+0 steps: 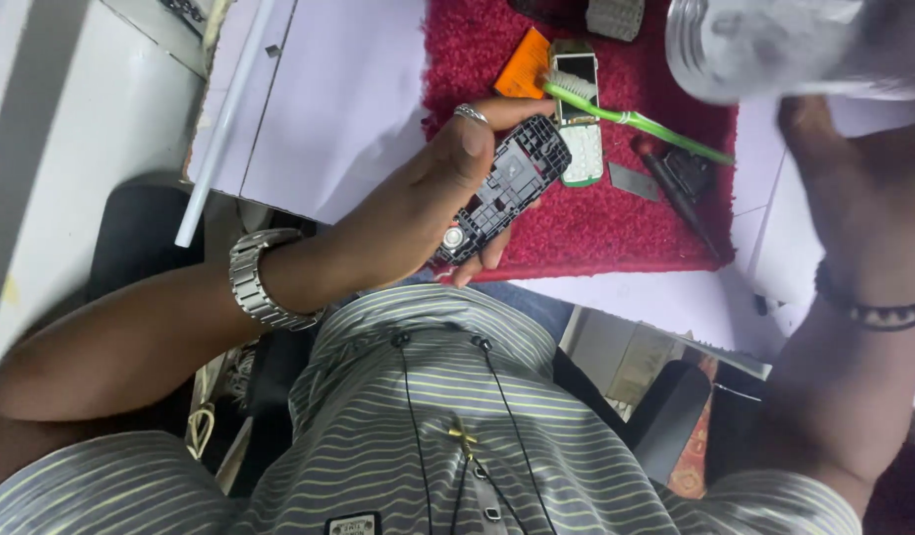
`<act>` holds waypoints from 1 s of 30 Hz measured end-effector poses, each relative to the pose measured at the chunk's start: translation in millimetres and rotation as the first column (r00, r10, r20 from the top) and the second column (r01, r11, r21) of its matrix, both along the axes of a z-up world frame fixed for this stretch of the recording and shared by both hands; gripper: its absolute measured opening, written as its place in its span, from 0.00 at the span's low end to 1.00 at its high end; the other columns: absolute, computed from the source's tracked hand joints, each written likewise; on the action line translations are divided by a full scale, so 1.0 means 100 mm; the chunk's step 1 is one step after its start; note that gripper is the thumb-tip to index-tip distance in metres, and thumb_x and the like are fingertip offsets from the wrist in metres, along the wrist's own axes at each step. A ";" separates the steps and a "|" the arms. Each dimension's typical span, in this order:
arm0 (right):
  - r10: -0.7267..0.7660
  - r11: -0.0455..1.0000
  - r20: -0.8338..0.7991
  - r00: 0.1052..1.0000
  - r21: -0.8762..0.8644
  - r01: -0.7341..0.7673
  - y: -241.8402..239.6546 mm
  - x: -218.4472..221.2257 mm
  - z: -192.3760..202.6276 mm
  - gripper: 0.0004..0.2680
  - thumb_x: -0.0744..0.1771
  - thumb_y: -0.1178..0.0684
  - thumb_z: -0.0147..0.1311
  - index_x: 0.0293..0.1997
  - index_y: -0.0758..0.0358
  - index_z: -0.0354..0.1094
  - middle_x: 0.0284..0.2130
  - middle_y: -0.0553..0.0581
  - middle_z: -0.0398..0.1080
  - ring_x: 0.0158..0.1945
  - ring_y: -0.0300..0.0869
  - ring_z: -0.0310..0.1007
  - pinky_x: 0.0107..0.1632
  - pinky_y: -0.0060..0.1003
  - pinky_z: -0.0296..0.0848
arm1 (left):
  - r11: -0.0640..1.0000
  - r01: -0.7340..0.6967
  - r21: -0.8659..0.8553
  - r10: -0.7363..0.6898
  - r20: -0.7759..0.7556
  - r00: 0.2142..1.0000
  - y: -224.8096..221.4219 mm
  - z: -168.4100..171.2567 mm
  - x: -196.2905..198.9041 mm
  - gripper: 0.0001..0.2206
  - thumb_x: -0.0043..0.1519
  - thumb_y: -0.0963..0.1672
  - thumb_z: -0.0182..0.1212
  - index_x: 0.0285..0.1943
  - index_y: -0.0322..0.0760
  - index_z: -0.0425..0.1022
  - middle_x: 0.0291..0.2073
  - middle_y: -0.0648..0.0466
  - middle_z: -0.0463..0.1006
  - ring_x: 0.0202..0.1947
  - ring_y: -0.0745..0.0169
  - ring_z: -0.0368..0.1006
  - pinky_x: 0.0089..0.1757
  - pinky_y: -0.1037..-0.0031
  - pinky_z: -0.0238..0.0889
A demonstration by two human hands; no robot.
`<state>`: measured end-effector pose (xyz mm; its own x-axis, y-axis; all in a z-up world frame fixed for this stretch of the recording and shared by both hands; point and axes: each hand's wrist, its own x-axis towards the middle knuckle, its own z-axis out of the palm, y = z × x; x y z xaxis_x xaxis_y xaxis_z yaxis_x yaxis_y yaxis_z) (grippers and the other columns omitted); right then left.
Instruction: Cleaning and reassembling components of a mobile phone using a toothbrush and cleaning solution
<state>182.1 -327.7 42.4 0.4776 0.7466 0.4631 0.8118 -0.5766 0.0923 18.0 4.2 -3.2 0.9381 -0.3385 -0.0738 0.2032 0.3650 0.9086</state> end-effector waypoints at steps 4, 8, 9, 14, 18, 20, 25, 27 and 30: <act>0.121 0.967 -0.485 0.866 0.253 0.006 0.48 -0.52 0.25 0.12 0.82 0.71 0.62 0.74 0.94 0.65 0.69 0.87 0.69 0.74 0.70 0.70 0.83 0.61 0.67 | 0.996 -0.066 -0.052 0.066 0.011 0.998 -0.04 -0.04 -0.02 0.41 0.63 0.63 0.34 0.81 0.38 0.50 0.23 0.44 0.73 0.14 0.60 0.66 0.20 0.73 0.66; 0.253 0.882 -0.543 0.800 0.470 0.040 0.51 -0.60 0.09 0.19 0.80 0.50 0.49 0.77 0.79 0.56 0.72 0.78 0.62 0.78 0.70 0.64 0.86 0.64 0.65 | 0.995 -0.071 0.076 0.068 0.034 0.997 -0.01 0.08 -0.04 0.43 0.62 0.64 0.29 0.81 0.38 0.49 0.20 0.48 0.71 0.12 0.63 0.64 0.31 0.75 0.73; 0.253 0.881 -0.544 0.800 0.472 0.041 0.53 -0.48 -0.08 0.19 0.80 0.50 0.49 0.77 0.79 0.56 0.72 0.78 0.62 0.78 0.70 0.64 0.86 0.64 0.65 | 0.995 -0.070 0.077 0.067 0.033 0.997 -0.02 0.06 -0.03 0.43 0.62 0.64 0.29 0.81 0.38 0.49 0.20 0.48 0.71 0.12 0.63 0.64 0.31 0.75 0.73; 0.652 0.512 -0.402 0.642 0.859 0.018 0.72 -0.32 -0.48 0.25 0.68 0.46 0.56 0.74 0.63 0.59 0.66 0.61 0.64 0.71 0.58 0.64 0.78 0.61 0.65 | 0.997 -0.037 -0.069 0.035 -0.038 0.999 -0.02 0.05 0.00 0.45 0.59 0.66 0.32 0.79 0.37 0.52 0.22 0.44 0.70 0.16 0.60 0.64 0.22 0.73 0.66; 0.637 0.488 -0.464 0.616 0.861 0.144 0.85 -0.44 -0.55 0.21 0.70 0.42 0.62 0.67 0.60 0.62 0.56 0.60 0.67 0.62 0.53 0.68 0.70 0.54 0.69 | 0.999 -0.050 -0.020 0.051 0.053 0.997 -0.02 -0.08 -0.02 0.42 0.64 0.65 0.29 0.78 0.38 0.50 0.21 0.52 0.71 0.17 0.65 0.66 0.73 0.56 0.58; 0.697 0.494 -0.450 0.559 0.866 0.081 0.85 -0.39 -0.59 0.19 0.72 0.45 0.58 0.71 0.59 0.61 0.65 0.58 0.67 0.72 0.53 0.66 0.79 0.55 0.66 | 0.953 -0.191 0.235 0.140 0.219 0.966 -0.02 -0.18 0.02 0.46 0.64 0.68 0.22 0.78 0.39 0.55 0.76 0.41 0.63 0.82 0.46 0.49 0.75 0.56 0.38; 0.727 0.525 -0.520 0.449 0.842 0.126 0.93 -0.34 -0.49 0.20 0.74 0.42 0.57 0.74 0.58 0.64 0.69 0.55 0.68 0.77 0.54 0.66 0.85 0.54 0.66 | 0.964 -0.164 0.210 0.132 0.156 0.979 -0.03 -0.20 0.02 0.46 0.63 0.68 0.23 0.81 0.38 0.52 0.82 0.42 0.52 0.85 0.44 0.39 0.75 0.53 0.33; 0.725 0.531 -0.526 0.445 0.838 0.124 0.93 -0.34 -0.49 0.18 0.75 0.43 0.56 0.75 0.55 0.65 0.70 0.54 0.67 0.78 0.53 0.65 0.86 0.54 0.65 | 0.968 -0.173 0.181 0.143 0.170 0.975 -0.02 -0.15 0.00 0.46 0.64 0.67 0.25 0.80 0.35 0.51 0.82 0.41 0.52 0.84 0.43 0.41 0.76 0.54 0.35; 0.696 0.522 -0.546 0.467 0.831 0.194 0.93 -0.35 -0.49 0.20 0.74 0.38 0.60 0.70 0.58 0.67 0.64 0.54 0.70 0.72 0.50 0.70 0.80 0.50 0.69 | 0.995 -0.071 -0.070 0.080 0.132 0.988 0.00 -0.05 -0.03 0.42 0.67 0.63 0.31 0.79 0.30 0.51 0.16 0.52 0.67 0.16 0.56 0.73 0.80 0.53 0.24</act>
